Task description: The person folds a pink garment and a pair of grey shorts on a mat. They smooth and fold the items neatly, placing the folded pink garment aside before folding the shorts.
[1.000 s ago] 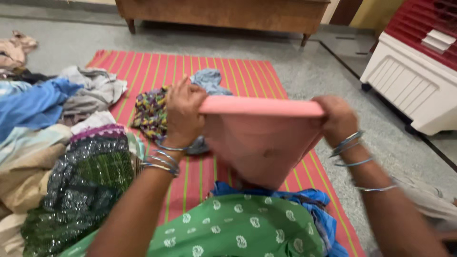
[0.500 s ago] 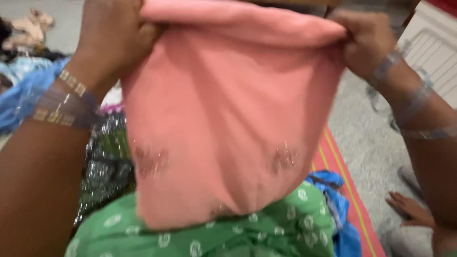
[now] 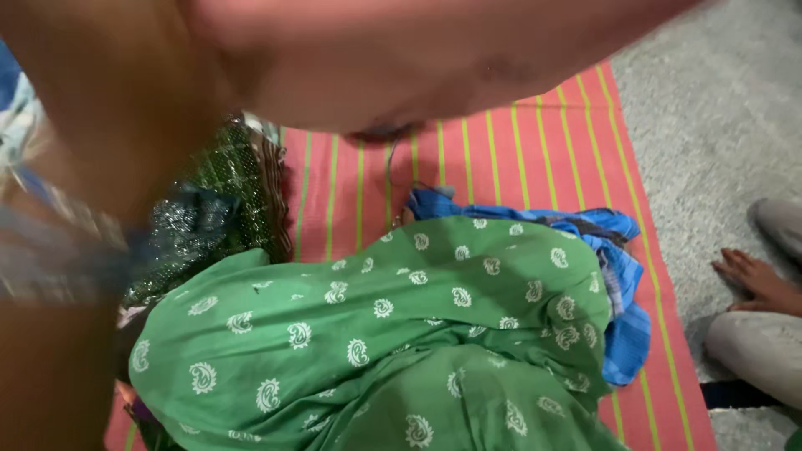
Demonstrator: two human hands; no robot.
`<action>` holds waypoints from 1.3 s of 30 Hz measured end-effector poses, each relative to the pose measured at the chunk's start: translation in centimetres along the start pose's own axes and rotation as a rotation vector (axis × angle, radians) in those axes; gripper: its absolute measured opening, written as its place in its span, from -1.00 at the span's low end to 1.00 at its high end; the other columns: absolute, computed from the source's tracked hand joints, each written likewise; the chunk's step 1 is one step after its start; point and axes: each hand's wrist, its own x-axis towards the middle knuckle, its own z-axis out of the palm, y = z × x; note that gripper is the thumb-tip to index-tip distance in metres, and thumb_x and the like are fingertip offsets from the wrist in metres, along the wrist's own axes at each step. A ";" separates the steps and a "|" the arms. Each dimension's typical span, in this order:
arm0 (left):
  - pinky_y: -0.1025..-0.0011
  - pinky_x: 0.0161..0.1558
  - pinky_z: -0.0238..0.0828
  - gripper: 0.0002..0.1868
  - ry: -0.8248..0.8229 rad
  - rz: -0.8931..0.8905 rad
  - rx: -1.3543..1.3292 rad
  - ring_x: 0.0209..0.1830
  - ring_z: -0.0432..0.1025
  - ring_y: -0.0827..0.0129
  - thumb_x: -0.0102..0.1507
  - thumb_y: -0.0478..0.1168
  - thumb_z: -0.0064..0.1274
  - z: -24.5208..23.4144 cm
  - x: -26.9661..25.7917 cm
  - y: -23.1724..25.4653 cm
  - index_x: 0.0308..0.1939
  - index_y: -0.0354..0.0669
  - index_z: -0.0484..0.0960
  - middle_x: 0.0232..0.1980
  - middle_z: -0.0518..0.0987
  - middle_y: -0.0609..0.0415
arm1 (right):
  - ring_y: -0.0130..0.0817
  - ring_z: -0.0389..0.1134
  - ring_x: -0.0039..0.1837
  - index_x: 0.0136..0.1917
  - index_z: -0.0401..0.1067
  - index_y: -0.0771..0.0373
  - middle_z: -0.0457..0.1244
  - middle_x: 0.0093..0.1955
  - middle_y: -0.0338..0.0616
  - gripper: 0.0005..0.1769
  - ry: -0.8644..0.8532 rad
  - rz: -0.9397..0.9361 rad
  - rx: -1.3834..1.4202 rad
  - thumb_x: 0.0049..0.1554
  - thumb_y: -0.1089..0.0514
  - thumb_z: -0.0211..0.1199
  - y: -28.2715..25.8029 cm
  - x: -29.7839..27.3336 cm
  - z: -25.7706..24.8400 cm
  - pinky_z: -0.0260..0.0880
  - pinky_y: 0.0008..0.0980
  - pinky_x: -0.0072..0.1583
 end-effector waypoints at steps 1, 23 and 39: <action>0.09 -0.38 0.29 -0.82 -0.010 0.022 -0.062 -0.45 0.40 0.00 0.02 -0.30 0.13 0.6 -1.9 1.3 -0.35 -0.18 0.47 -0.45 0.45 -0.06 | -0.12 0.39 0.11 0.13 0.53 0.20 0.38 0.05 -0.01 -0.35 -0.095 0.077 0.016 -0.17 0.60 0.02 1.0 -3.0 1.1 0.40 -0.24 0.11; 0.19 -0.14 0.50 -0.48 -1.049 -0.682 -0.902 -0.29 0.56 0.07 0.24 0.24 0.02 22.2 -14.8 5.6 -0.20 -0.17 0.68 -0.30 0.69 -0.08 | -0.34 0.40 0.32 0.41 0.33 0.22 0.35 0.35 -0.15 -0.45 -1.085 0.175 0.550 0.18 0.09 0.21 0.9 -11.2 14.4 0.36 -0.30 0.29; 0.21 0.08 0.47 -0.10 -0.260 -1.504 -0.428 0.04 0.54 -0.08 -0.02 0.00 0.48 42.4 -30.4 -5.5 0.17 -0.54 0.39 0.07 0.59 -0.41 | -0.19 0.41 -0.11 0.56 -0.14 0.18 0.16 0.23 -0.02 0.05 -0.320 1.184 0.761 -0.01 0.28 0.44 23.2 -17.0 45.3 0.54 -0.14 -0.27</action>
